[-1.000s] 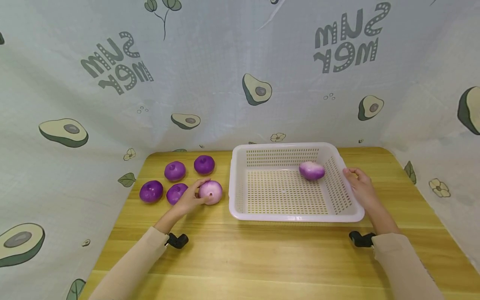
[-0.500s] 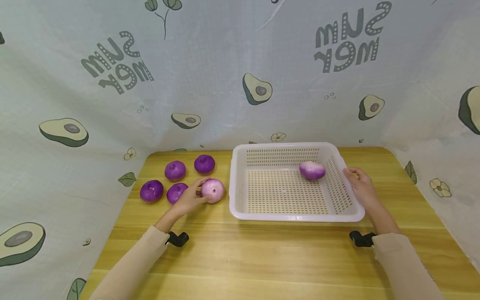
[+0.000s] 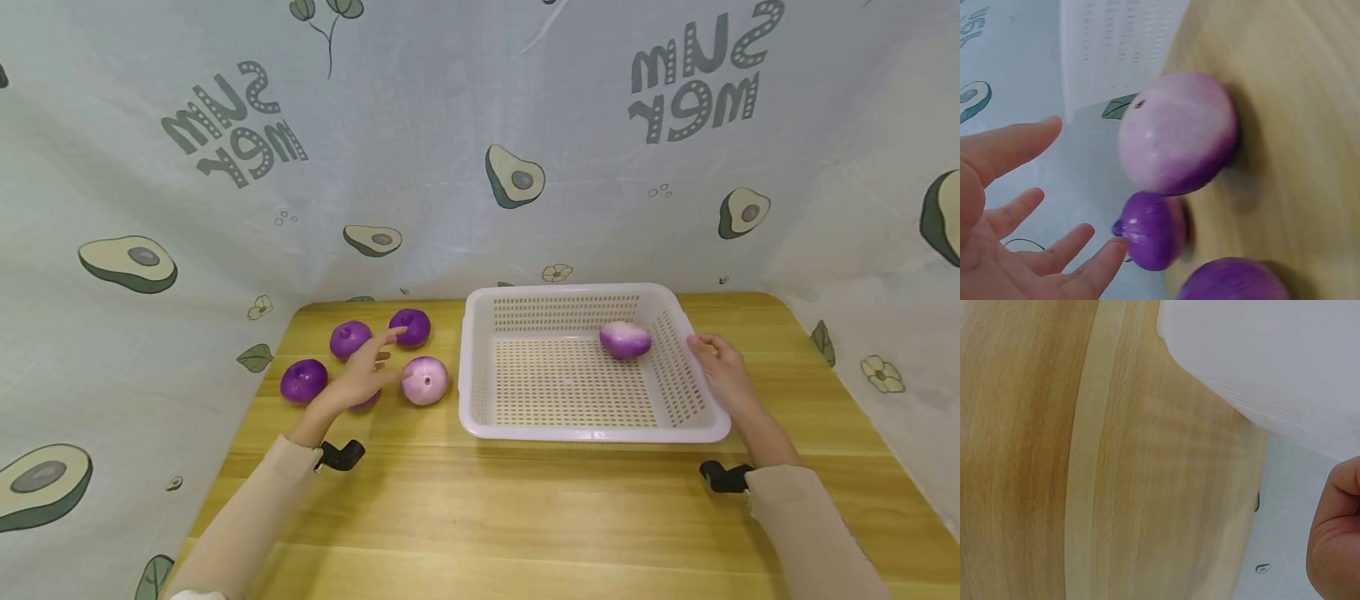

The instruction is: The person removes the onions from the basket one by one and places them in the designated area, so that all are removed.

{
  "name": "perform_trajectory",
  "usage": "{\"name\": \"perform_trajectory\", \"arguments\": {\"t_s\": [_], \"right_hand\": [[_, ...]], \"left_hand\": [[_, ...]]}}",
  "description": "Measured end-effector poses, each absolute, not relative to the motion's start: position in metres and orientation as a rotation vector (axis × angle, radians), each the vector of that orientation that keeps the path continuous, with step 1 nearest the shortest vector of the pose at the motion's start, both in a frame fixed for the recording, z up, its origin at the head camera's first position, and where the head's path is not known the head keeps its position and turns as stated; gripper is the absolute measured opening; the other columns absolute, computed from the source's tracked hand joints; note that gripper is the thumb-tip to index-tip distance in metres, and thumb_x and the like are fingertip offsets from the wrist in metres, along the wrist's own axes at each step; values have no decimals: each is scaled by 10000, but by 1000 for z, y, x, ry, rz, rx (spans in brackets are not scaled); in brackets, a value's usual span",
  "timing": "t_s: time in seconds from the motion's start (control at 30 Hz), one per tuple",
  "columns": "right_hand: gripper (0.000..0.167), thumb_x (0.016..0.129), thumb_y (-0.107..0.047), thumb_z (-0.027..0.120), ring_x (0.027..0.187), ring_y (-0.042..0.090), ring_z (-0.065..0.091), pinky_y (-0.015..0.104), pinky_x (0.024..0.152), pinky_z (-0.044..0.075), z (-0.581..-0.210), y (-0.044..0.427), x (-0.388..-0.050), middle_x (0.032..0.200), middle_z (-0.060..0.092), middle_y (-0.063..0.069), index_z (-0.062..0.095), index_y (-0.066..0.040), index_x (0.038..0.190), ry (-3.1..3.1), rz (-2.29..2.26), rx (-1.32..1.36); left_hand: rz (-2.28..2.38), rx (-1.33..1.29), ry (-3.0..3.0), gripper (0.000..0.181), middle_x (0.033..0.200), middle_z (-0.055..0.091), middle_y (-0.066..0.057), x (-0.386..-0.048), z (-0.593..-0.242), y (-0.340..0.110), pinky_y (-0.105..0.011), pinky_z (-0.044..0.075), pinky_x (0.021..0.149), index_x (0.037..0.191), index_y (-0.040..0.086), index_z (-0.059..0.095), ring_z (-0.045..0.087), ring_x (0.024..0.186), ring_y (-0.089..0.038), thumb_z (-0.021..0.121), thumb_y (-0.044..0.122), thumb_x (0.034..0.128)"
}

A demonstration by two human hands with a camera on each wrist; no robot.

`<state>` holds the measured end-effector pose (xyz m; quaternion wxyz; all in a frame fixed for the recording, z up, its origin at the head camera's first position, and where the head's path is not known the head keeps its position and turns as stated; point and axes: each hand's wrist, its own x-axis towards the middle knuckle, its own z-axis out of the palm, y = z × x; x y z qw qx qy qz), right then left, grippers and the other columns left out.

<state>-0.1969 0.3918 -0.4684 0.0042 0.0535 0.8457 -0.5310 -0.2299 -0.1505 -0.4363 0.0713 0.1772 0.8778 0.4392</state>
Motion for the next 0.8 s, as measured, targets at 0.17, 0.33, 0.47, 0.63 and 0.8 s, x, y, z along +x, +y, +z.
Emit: {"name": "perform_trajectory", "arguments": {"t_s": [0.17, 0.33, 0.47, 0.63, 0.8], "right_hand": [[469, 1066, -431, 406, 656, 81, 638, 283, 548, 555, -468, 392, -196, 794, 613, -150, 440, 13, 1210, 2639, -1666, 164], [549, 1078, -405, 381, 659, 91, 645, 295, 549, 563, -466, 392, -195, 801, 616, -154, 352, 101, 1290, 2634, -1650, 151], [533, 1082, -390, 377, 660, 90, 643, 299, 550, 562, -467, 393, -195, 804, 617, -152, 354, 102, 1285, 2639, -1647, 155], [549, 1078, -409, 378, 661, 90, 637, 300, 550, 560, -467, 393, -195, 811, 612, -126, 356, 91, 1303, 2661, -1620, 146], [474, 1069, -427, 400, 654, 96, 640, 300, 545, 558, -467, 393, -196, 803, 617, -119, 423, 20, 1224, 2640, -1654, 147]], "left_hand": [[1417, 552, 2576, 689, 1496, 368, -308, -239, -418, -146, -558, 382, 1082, 1517, 43, 343, 412, 1321, -514, 707, 127, 939], [1525, 535, 2467, 680, 1514, 374, -243, -250, -397, -129, -493, 391, 1095, 1530, 95, 346, 410, 1344, -458, 698, 150, 951], [1523, 557, 2450, 673, 1524, 389, -190, -261, -380, -108, -484, 427, 1064, 1536, 151, 358, 431, 1340, -401, 696, 194, 955], [1570, 625, 2394, 687, 1541, 376, -173, -274, -367, -77, -502, 430, 1056, 1532, 159, 373, 438, 1338, -411, 718, 177, 938], [1639, 621, 2284, 697, 1535, 386, -150, -285, -364, -46, -473, 426, 1069, 1522, 170, 396, 426, 1348, -414, 738, 130, 916]]}}
